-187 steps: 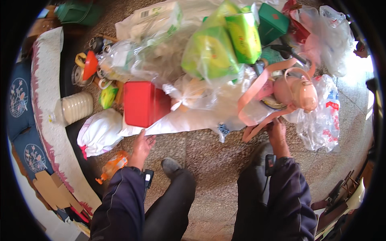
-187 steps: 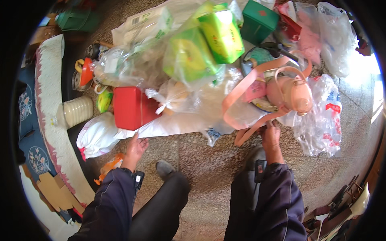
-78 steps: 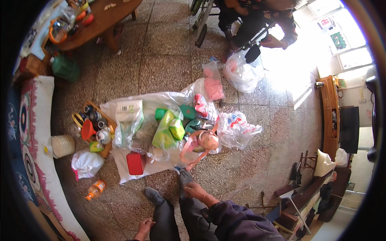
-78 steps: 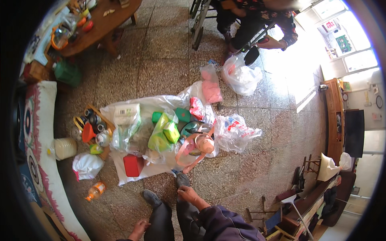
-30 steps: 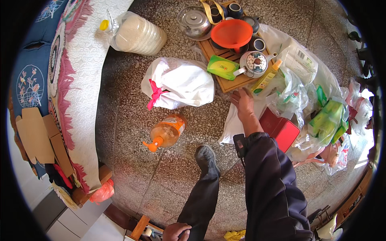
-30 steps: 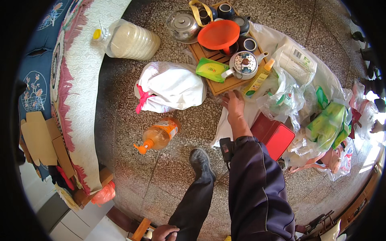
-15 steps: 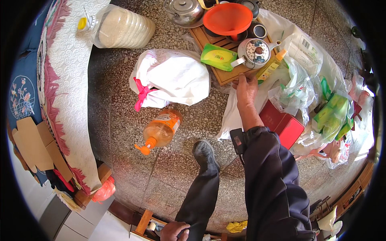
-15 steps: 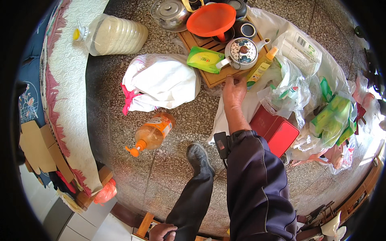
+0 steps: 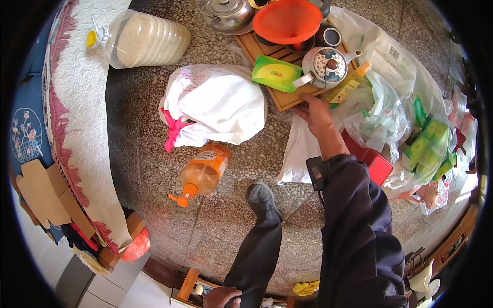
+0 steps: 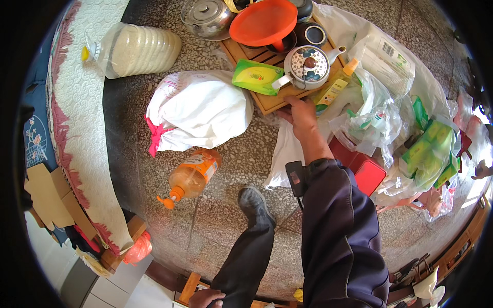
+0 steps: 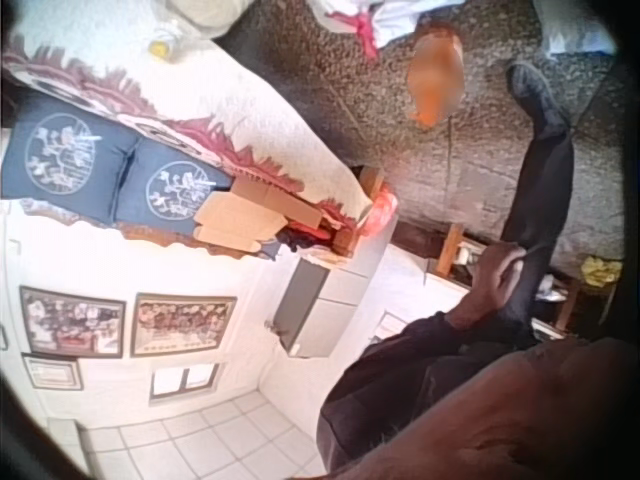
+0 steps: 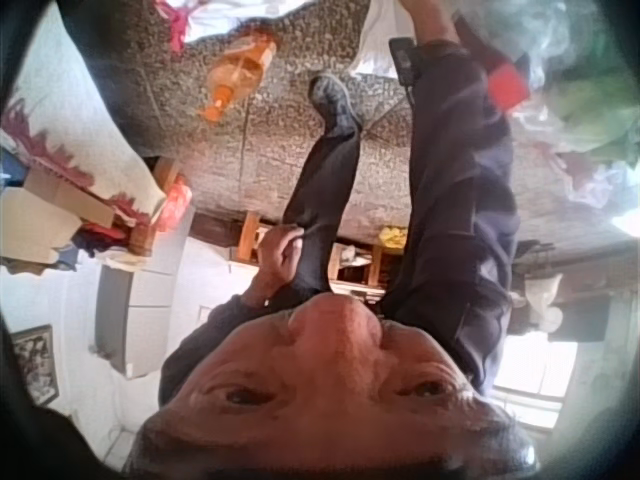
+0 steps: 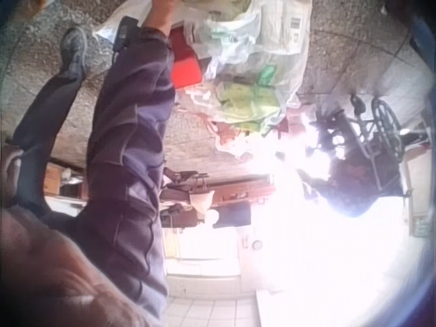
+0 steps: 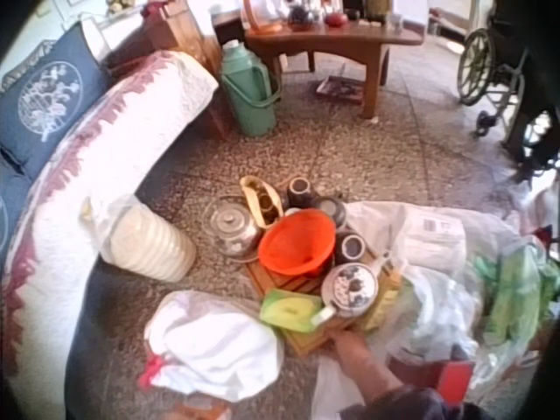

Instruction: The person mops the tiled floor with a mop, then wipes the floor with a yellow cloth. They pick up and rearrange several plastic bags and small items on the floor, moving them into a more organized pile.

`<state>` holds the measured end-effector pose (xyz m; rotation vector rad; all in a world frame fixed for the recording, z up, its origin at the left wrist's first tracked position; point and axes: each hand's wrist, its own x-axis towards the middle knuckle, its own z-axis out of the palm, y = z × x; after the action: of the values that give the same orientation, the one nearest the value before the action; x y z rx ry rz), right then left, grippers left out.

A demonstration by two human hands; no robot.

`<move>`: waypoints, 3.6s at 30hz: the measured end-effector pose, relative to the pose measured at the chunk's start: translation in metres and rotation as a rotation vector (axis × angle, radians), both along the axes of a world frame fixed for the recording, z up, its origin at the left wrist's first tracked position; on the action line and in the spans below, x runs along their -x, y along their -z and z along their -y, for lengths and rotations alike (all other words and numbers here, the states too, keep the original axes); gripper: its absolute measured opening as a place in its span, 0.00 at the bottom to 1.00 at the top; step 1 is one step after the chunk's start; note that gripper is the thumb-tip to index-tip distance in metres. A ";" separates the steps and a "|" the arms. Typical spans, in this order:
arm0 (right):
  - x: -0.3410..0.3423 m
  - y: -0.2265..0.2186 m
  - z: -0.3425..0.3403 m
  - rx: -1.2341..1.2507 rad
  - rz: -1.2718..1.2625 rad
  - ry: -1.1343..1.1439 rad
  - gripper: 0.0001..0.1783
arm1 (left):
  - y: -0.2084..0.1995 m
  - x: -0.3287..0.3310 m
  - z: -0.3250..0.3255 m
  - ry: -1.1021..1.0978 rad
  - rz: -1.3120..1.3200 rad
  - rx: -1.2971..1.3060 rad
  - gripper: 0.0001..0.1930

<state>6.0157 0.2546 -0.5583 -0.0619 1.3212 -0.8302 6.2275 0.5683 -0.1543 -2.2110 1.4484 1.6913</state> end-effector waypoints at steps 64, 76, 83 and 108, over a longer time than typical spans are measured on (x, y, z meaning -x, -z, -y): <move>-0.003 -0.037 -0.001 0.495 -1.278 -1.236 0.24 | 0.006 0.021 0.001 -0.033 -0.037 -0.124 0.11; 0.031 -0.022 0.044 0.666 -1.469 -1.918 0.16 | 0.203 -0.020 0.019 0.097 -0.047 0.032 0.17; 0.026 -0.002 0.058 0.192 -0.701 -0.662 0.28 | 0.314 0.023 0.049 0.071 0.033 0.363 0.24; -0.007 0.005 0.109 0.039 0.014 0.081 0.13 | 0.380 0.061 0.098 0.225 -0.272 0.032 0.10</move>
<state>6.0224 0.1460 -0.5633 -0.0332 1.3011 -0.9236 6.1664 0.4703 -0.5346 -1.8009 1.7152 1.9564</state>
